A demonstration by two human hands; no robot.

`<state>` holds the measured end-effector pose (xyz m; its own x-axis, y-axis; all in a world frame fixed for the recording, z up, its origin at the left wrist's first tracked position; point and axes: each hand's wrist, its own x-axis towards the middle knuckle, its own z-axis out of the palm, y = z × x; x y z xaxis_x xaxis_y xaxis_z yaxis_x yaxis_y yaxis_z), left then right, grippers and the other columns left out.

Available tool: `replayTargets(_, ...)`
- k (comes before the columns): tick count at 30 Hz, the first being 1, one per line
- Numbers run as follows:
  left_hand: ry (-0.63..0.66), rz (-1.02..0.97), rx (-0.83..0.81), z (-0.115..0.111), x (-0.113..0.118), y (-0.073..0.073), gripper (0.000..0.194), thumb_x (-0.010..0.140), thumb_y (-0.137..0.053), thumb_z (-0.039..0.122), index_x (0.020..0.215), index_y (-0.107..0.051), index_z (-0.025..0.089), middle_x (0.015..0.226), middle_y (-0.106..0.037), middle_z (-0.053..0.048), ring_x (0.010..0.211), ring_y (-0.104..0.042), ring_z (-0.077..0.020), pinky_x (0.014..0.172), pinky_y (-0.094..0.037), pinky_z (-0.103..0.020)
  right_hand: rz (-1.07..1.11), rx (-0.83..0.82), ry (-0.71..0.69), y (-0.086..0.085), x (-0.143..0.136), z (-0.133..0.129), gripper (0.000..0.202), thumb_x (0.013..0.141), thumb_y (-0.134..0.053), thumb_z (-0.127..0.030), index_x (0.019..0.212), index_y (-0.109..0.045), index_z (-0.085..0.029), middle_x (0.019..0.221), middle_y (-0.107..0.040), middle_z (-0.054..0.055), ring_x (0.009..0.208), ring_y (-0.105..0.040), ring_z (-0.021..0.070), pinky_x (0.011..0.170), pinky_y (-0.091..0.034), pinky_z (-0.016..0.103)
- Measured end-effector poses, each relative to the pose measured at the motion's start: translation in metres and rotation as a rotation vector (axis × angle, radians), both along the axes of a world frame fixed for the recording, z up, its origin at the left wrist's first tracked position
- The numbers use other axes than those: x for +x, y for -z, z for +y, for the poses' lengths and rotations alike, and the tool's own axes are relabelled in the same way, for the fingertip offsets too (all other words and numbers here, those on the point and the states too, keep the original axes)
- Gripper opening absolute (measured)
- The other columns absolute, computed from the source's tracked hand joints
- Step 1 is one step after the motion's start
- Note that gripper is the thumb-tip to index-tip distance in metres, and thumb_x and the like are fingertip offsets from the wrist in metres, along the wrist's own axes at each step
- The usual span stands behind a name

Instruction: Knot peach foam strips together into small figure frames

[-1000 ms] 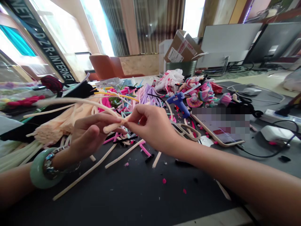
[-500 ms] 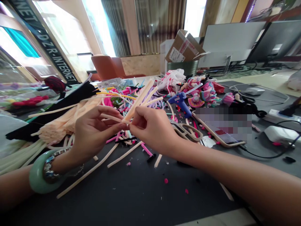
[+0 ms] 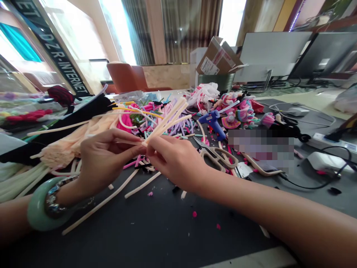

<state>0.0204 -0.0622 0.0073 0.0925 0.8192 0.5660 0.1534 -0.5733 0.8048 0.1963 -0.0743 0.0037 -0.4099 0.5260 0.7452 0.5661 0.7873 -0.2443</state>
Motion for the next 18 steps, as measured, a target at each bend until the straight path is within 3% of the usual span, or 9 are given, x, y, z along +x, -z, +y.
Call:
replayTargets(12,-0.051,-0.017,0.059,-0.0020,0.0011,0.0005,0.016,0.064,-0.076,0.014,0.078,-0.070,0.019,0.070,-0.069,0.002,0.061,-0.065,-0.0110,0.055,-0.054,-0.017,-0.038,0.117,-0.132,0.0057,-0.0020,0.0029,0.012,0.088,-0.050,-0.020,0.095,-0.060,-0.018,0.082,-0.064,0.004,0.076,-0.061,0.0122,0.067,-0.047,0.021)
replayTargets(18,0.028,-0.109,-0.044,-0.0036,0.0017,0.0021,0.015,0.066,-0.075,0.015,0.079,-0.068,0.018,0.073,-0.069,0.001,0.065,-0.067,-0.0114,0.060,-0.056,-0.017,-0.054,0.121,-0.165,0.0071,-0.0030,0.0023,0.013,0.090,-0.048,-0.020,0.094,-0.059,-0.018,0.088,-0.065,0.006,0.084,-0.063,0.0138,0.074,-0.049,0.022)
